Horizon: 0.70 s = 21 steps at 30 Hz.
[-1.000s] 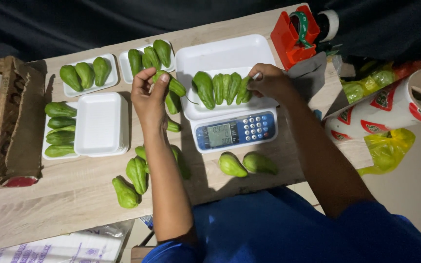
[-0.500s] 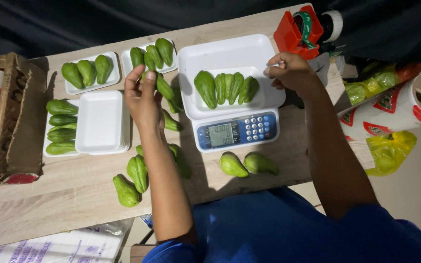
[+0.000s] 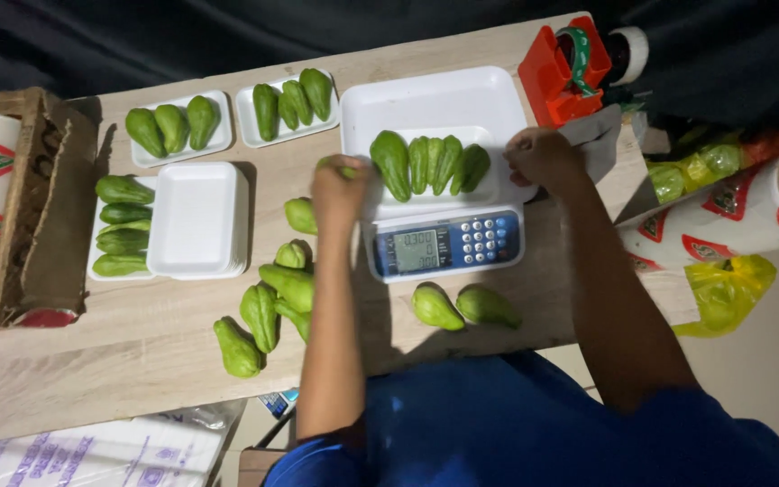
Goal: The person is weighing chayote on a digital scale and arranging them into styrofoam trays for retail packaging.
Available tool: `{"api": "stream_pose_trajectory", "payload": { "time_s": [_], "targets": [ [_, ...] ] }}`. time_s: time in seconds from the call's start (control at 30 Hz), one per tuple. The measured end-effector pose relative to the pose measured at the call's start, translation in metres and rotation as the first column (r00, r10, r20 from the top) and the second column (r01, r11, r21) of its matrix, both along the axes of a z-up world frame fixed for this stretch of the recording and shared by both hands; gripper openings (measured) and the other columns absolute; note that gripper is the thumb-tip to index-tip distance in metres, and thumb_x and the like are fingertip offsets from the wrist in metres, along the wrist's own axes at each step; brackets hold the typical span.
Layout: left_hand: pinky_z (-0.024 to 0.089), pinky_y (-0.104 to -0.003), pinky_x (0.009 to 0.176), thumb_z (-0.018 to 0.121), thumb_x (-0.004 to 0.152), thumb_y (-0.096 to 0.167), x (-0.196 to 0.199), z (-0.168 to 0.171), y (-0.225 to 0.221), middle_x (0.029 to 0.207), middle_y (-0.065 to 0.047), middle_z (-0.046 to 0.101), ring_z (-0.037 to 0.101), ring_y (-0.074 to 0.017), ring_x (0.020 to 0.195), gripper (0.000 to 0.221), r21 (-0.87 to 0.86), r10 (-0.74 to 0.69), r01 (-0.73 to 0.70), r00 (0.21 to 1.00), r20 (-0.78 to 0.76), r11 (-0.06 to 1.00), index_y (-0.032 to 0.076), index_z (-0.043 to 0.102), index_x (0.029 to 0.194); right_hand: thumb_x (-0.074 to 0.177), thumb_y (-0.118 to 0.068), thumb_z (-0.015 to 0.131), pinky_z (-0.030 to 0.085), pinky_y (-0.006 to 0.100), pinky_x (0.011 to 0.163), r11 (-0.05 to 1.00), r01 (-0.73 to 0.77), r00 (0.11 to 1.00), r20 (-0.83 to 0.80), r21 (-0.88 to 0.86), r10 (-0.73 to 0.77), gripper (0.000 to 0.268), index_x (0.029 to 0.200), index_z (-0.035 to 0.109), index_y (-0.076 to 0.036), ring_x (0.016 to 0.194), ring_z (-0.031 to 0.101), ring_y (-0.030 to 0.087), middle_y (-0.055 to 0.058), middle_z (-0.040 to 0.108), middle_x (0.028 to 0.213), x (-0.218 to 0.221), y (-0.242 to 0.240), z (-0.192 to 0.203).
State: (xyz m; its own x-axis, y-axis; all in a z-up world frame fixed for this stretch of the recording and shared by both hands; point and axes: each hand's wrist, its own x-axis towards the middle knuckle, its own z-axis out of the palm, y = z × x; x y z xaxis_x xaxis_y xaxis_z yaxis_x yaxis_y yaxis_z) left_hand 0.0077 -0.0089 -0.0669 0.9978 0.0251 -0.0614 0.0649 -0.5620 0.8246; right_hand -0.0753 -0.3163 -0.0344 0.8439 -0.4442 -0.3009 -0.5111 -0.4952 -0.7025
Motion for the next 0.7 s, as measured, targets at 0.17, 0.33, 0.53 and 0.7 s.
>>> {"api": "stream_pose_trajectory", "payload": {
  "time_s": [0.17, 0.33, 0.53, 0.7],
  "targets": [
    [0.059, -0.055, 0.088, 0.065, 0.089, 0.030, -0.007, -0.008, -0.020, 0.094, -0.019, 0.076, 0.073, -0.0442, 0.100, 0.025, 0.219, -0.080, 0.108, 0.988, -0.131, 0.970, 0.013, 0.077, 0.103, 0.094, -0.042, 0.064, 0.053, 0.040, 0.095, 0.944, -0.171, 0.979, -0.154, -0.283, 0.131, 0.031, 0.116, 0.078, -0.027, 0.099, 0.073, 0.025, 0.004, 0.077, 0.103, 0.007, -0.004, -0.026],
    [0.059, -0.058, 0.087, 0.064, 0.090, 0.028, -0.006, -0.001, -0.026, 0.096, -0.022, 0.075, 0.073, -0.0467, 0.100, 0.026, 0.285, -0.079, 0.137, 0.975, -0.208, 0.949, 0.011, 0.078, 0.105, 0.090, -0.029, 0.068, 0.057, 0.048, 0.090, 0.984, -0.091, 0.993, -0.082, -0.150, 0.079, 0.033, 0.118, 0.077, -0.016, 0.109, 0.070, 0.035, 0.018, 0.074, 0.111, 0.000, 0.017, -0.024],
    [0.055, -0.064, 0.092, 0.067, 0.090, 0.026, 0.001, 0.006, -0.023, 0.111, -0.024, 0.065, 0.069, -0.0528, 0.104, 0.033, 0.305, -0.052, 0.109, 0.981, -0.188, 0.946, 0.004, 0.074, 0.114, 0.095, -0.017, 0.062, 0.058, 0.051, 0.086, 0.993, -0.105, 0.994, -0.024, -0.048, 0.104, 0.038, 0.128, 0.072, -0.001, 0.109, 0.068, 0.041, 0.027, 0.070, 0.115, -0.003, 0.031, 0.004],
    [0.054, -0.063, 0.093, 0.061, 0.093, 0.042, 0.004, 0.024, -0.022, 0.103, -0.033, 0.070, 0.066, -0.0543, 0.109, 0.052, 0.180, -0.132, 0.165, 0.974, -0.182, 0.970, -0.006, 0.073, 0.108, 0.102, -0.043, 0.065, 0.064, 0.039, 0.063, 0.961, 0.075, 0.997, -0.029, 0.267, -0.070, 0.051, 0.124, 0.067, 0.003, 0.082, 0.075, 0.030, 0.023, 0.073, 0.098, 0.011, 0.010, -0.019]
  ]
}}
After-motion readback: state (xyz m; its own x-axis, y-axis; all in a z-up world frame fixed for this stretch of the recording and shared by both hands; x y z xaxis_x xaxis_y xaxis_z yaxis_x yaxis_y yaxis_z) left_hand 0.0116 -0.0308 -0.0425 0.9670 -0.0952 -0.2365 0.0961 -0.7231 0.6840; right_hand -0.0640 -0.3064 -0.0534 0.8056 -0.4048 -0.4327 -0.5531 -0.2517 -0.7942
